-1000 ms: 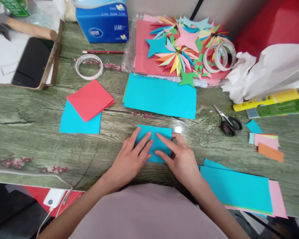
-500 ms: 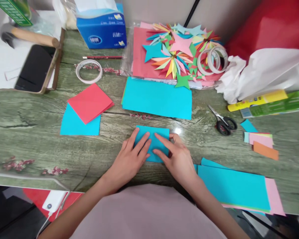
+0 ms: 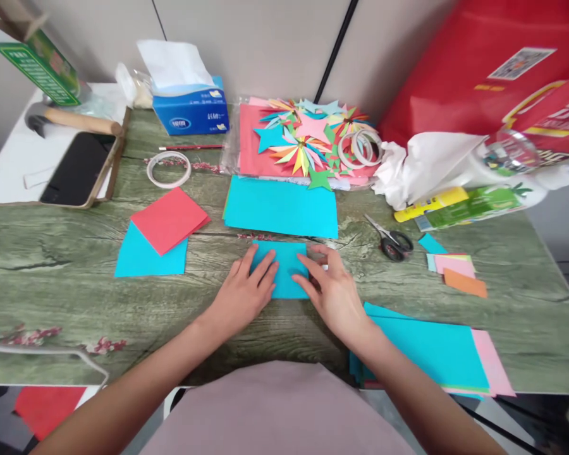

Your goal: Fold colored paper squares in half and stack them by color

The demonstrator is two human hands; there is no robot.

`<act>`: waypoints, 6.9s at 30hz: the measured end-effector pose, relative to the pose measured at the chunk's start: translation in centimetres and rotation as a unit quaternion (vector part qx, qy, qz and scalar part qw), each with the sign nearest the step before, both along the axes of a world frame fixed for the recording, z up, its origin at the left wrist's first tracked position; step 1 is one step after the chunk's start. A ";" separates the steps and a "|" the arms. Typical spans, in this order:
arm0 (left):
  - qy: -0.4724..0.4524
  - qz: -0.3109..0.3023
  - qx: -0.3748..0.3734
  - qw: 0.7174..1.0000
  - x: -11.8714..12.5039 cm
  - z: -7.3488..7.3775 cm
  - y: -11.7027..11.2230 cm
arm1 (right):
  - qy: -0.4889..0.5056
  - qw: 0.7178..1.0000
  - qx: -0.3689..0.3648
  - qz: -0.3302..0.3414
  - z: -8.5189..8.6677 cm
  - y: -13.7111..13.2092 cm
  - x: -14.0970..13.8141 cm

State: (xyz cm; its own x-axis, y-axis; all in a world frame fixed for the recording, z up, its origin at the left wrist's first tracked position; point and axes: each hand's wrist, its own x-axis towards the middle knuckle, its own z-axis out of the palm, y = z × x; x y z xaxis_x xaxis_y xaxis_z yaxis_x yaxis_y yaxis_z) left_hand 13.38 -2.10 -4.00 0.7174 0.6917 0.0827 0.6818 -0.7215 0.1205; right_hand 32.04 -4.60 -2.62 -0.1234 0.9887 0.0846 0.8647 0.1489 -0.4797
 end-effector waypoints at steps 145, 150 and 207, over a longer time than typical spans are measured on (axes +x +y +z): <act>-0.064 -0.070 -0.024 0.995 -1.1 0.1 2.0 | -0.008 0.998 -0.063 -0.007 -0.3 4.6 1.4; -0.076 -0.077 -0.041 0.993 -1.5 0.1 2.2 | 0.043 0.996 -0.066 -0.030 -0.1 4.7 0.9; -0.589 0.235 -0.518 0.574 1.4 3.9 1.1 | 0.484 0.871 0.029 -0.077 0.7 1.2 0.5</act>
State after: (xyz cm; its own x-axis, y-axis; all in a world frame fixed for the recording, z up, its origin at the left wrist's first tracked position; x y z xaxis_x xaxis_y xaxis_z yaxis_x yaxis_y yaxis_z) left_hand 14.79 -0.98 -0.14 0.2997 0.9018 -0.3112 -0.2241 0.3836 0.8959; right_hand 32.53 -3.44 -1.93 0.1674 0.9778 0.1264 0.0700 0.1160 -0.9908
